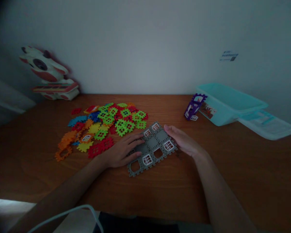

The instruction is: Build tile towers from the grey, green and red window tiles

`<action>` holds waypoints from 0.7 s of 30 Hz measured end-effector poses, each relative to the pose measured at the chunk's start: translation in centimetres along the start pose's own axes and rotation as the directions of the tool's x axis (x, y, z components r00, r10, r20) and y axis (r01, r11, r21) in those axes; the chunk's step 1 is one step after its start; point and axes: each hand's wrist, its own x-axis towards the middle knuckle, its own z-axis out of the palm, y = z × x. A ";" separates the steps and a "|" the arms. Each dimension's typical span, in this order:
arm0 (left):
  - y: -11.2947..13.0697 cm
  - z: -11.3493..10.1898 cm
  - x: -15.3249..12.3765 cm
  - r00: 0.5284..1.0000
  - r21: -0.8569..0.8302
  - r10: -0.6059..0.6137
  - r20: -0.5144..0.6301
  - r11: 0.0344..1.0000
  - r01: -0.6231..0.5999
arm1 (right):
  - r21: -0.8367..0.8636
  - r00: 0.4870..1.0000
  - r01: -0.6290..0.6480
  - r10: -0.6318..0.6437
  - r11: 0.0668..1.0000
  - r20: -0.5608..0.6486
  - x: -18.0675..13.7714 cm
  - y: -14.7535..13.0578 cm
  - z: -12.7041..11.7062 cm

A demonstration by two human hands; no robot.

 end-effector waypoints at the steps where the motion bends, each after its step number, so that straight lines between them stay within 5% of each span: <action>1: -0.1 0.0 0.0 1.000 0.008 -0.001 0.007 1.000 0.001 | 0.007 1.000 0.004 -0.004 1.000 0.006 0.0 0.1 0.1; 10: -0.4 0.3 -0.2 1.000 -0.037 -0.005 0.016 0.999 0.005 | -0.062 0.968 -0.008 0.023 0.998 0.248 -0.6 0.3 -0.1; 14: -0.4 0.1 -0.2 0.998 -0.094 -0.034 0.046 0.995 0.038 | -0.255 0.992 0.011 0.021 0.967 0.122 -0.4 0.5 -0.4; 16: -0.4 0.1 -0.2 0.998 -0.103 -0.021 0.061 0.994 0.027 | -0.453 0.985 0.101 -0.152 0.886 -0.079 0.0 0.6 -0.4; 18: -0.4 0.1 -0.2 0.998 -0.080 0.002 0.064 0.997 0.003 | -0.652 0.885 0.227 -0.432 0.723 -0.171 0.4 0.8 0.2; 21: -0.4 0.5 -0.3 0.998 0.013 0.024 0.063 1.000 -0.025 | -0.805 0.777 0.375 -0.629 0.460 0.003 0.9 1.6 2.1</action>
